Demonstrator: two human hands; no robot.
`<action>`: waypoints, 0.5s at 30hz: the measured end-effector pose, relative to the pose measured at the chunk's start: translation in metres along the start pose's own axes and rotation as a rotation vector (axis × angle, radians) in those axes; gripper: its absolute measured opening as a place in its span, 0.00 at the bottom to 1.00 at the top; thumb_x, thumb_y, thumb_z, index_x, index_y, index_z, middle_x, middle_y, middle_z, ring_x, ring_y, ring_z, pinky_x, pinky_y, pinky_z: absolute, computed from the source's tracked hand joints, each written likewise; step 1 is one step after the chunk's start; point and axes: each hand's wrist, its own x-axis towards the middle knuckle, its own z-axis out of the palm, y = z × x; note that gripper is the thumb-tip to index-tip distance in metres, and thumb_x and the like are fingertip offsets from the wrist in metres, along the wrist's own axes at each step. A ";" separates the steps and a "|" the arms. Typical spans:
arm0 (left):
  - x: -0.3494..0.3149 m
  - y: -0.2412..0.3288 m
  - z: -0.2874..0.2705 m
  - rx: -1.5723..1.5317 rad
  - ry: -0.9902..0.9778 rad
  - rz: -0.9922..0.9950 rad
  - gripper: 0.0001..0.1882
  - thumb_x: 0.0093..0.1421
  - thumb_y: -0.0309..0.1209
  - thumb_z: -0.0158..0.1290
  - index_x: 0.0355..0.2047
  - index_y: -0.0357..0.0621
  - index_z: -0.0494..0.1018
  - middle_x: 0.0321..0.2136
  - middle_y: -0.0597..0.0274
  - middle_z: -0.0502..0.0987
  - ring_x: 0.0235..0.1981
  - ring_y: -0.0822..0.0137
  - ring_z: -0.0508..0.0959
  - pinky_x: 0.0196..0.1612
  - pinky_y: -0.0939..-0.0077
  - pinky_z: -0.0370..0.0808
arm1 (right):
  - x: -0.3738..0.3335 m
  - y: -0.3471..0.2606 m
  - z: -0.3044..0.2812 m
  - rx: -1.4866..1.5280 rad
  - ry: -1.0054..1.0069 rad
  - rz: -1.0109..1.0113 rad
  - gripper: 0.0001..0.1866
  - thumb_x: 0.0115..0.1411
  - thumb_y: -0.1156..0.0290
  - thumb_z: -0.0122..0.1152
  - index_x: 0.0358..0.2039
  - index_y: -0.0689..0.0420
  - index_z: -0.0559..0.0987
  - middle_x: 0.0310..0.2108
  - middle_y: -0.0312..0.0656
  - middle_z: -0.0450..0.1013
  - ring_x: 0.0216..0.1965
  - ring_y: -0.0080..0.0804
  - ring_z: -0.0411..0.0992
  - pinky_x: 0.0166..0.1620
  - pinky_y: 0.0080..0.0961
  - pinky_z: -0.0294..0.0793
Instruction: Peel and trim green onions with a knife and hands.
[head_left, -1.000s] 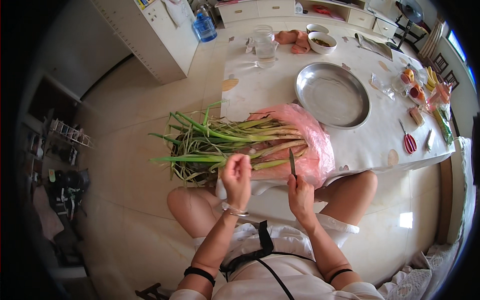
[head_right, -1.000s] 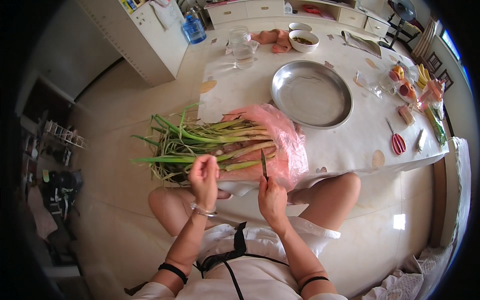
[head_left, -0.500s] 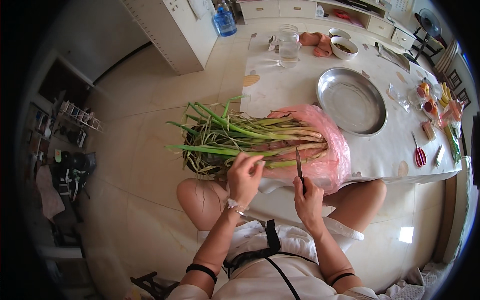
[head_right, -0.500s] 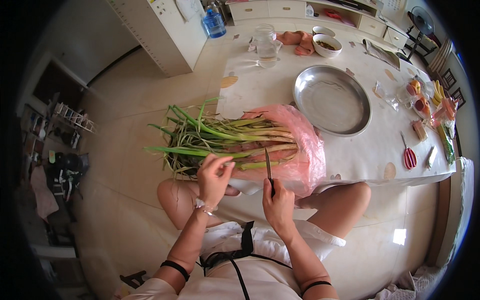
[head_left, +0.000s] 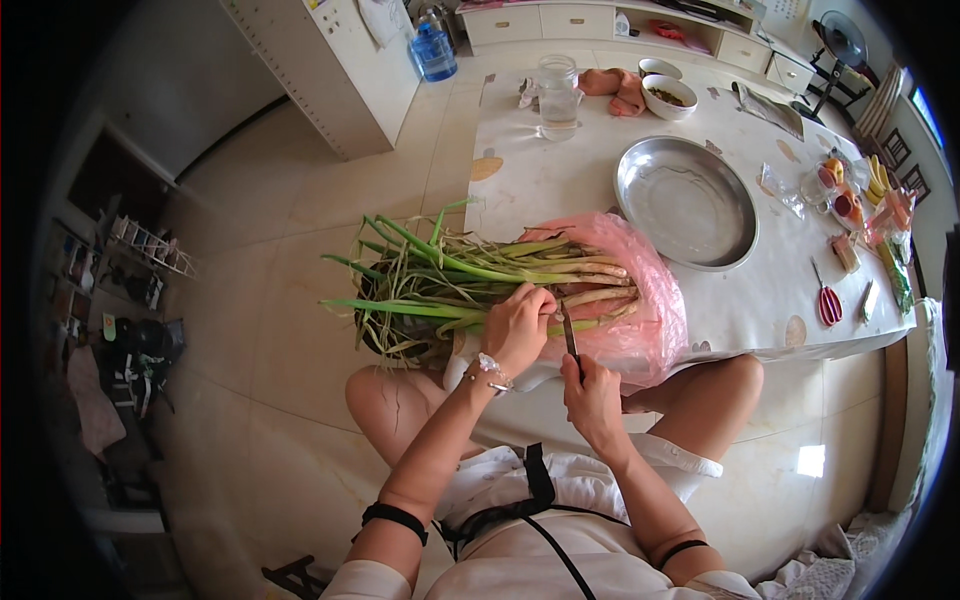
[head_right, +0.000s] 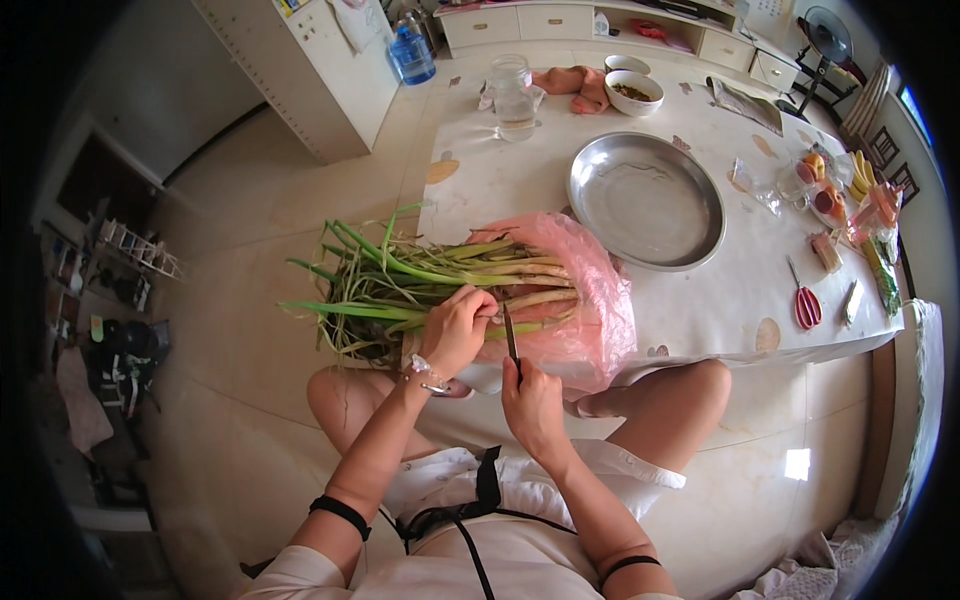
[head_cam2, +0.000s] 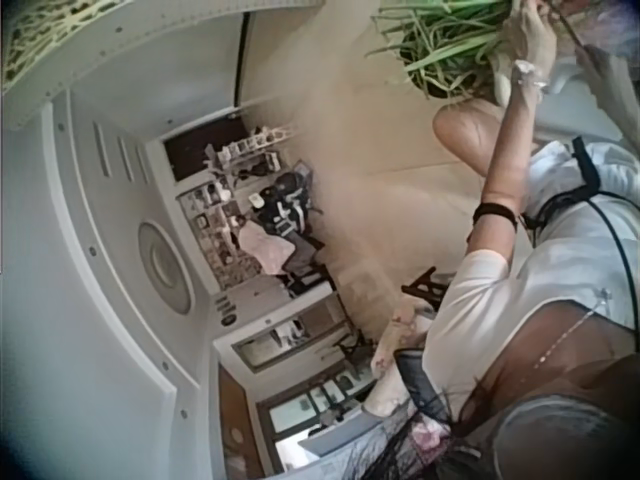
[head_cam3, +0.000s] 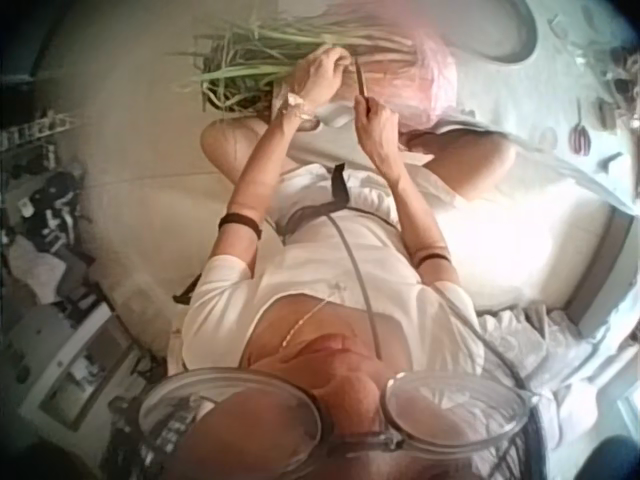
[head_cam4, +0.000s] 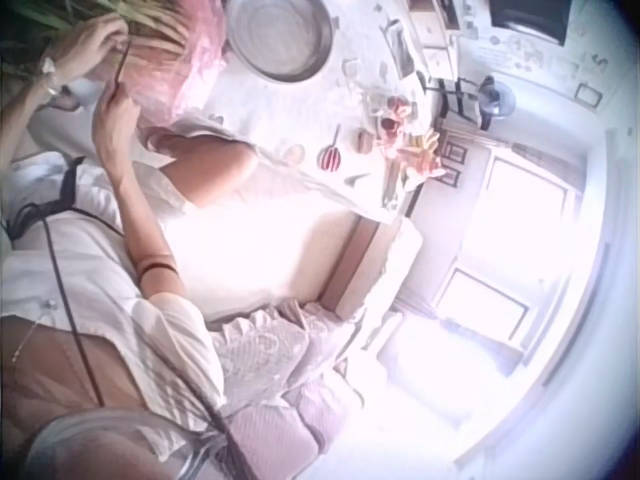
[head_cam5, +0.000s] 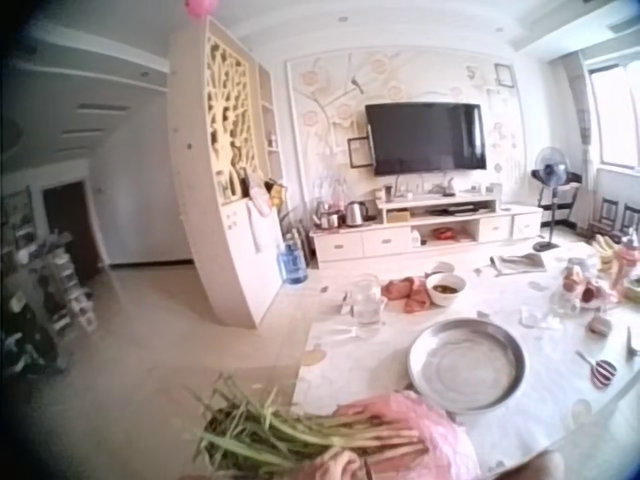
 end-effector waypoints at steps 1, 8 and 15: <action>0.001 0.001 0.002 -0.082 0.042 -0.001 0.03 0.53 0.23 0.52 0.29 0.42 0.71 0.31 0.59 0.75 0.27 0.51 0.77 0.30 0.60 0.73 | 0.003 0.001 0.002 -0.005 0.009 0.004 0.17 0.62 0.67 0.53 0.20 0.66 0.73 0.13 0.60 0.66 0.18 0.58 0.69 0.21 0.43 0.66; -0.020 -0.020 0.029 -0.477 -0.017 -0.231 0.05 0.59 0.28 0.52 0.33 0.39 0.73 0.28 0.58 0.77 0.26 0.63 0.77 0.31 0.72 0.71 | 0.020 -0.010 -0.002 0.115 -0.088 0.116 0.20 0.64 0.66 0.48 0.20 0.68 0.73 0.12 0.57 0.69 0.12 0.49 0.71 0.18 0.38 0.69; -0.027 -0.017 0.036 -0.893 -0.007 -0.310 0.09 0.63 0.30 0.52 0.34 0.36 0.74 0.26 0.74 0.72 0.24 0.83 0.65 0.26 0.86 0.65 | 0.033 0.000 0.003 0.174 -0.075 0.052 0.22 0.65 0.62 0.45 0.21 0.67 0.73 0.08 0.41 0.64 0.06 0.30 0.64 0.11 0.27 0.63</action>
